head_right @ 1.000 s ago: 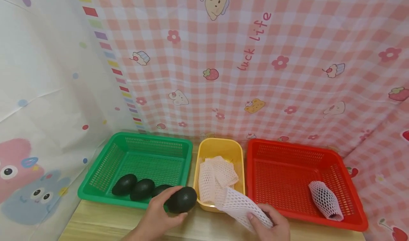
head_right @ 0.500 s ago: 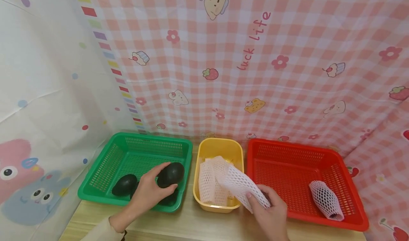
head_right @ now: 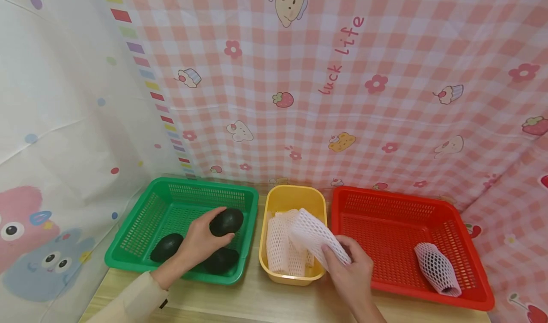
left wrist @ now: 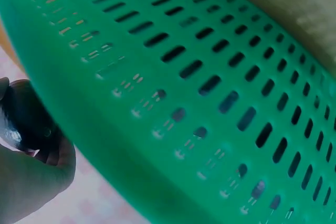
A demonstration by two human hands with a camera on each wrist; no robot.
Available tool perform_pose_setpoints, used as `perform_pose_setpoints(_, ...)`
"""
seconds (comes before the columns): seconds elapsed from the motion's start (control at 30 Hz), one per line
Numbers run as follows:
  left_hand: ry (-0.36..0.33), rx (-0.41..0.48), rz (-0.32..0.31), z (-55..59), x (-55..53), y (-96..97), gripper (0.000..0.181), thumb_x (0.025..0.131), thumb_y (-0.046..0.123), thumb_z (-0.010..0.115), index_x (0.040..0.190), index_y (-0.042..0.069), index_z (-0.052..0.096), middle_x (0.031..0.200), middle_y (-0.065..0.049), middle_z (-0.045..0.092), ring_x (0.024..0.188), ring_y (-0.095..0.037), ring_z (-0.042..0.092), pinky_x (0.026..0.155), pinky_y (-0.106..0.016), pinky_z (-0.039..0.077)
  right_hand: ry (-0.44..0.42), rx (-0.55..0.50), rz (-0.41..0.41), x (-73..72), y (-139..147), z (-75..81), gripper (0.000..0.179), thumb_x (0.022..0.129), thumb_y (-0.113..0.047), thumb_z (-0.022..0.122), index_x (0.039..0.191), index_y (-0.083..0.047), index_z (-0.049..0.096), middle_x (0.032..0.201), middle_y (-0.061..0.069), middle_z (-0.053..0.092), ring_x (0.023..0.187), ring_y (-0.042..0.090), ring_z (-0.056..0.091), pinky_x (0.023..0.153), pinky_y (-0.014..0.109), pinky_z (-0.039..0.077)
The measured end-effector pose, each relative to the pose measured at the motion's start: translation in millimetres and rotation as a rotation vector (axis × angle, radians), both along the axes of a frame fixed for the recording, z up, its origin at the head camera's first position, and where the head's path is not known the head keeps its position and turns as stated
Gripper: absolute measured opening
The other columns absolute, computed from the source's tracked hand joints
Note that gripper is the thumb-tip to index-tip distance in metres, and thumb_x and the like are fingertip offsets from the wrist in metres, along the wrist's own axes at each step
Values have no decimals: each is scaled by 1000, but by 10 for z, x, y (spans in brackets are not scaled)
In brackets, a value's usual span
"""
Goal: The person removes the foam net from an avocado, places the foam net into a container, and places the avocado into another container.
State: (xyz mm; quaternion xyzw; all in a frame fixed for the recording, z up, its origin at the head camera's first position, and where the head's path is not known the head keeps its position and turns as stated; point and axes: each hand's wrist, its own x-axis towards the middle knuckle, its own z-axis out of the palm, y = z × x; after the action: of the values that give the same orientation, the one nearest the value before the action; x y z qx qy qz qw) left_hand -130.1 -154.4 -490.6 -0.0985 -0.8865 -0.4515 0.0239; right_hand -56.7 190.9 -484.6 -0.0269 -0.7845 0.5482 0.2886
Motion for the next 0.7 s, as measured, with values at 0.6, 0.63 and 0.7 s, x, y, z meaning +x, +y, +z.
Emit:
perform_pose_setpoints(0.6, -78, -105, -9, -239, -315, -61, 72, 85, 16, 87, 147, -2, 55, 144, -22, 60, 129, -40, 59, 101, -57, 51, -36, 74, -4, -230, -179, -83, 27, 79, 3, 89, 101, 0, 74, 88, 10, 75, 73, 6, 63, 64, 13, 52)
perform_pose_setpoints(0.63, -85, -112, -11, -253, -328, -60, 72, 85, 16, 87, 147, -2, 55, 144, -22, 60, 130, -40, 58, 101, -57, 51, -29, 81, -5, -237, -187, -92, 27, 79, 4, 89, 100, 1, 74, 87, 11, 75, 72, 6, 63, 63, 12, 52)
perform_pose_setpoints(0.7, -102, -118, -12, -271, -350, -56, 72, 86, 16, 86, 147, -2, 55, 145, -22, 59, 130, -41, 58, 102, -58, 51, -17, 89, -4, -252, -205, -106, 26, 79, 4, 89, 100, 2, 73, 87, 11, 75, 72, 7, 63, 64, 12, 52)
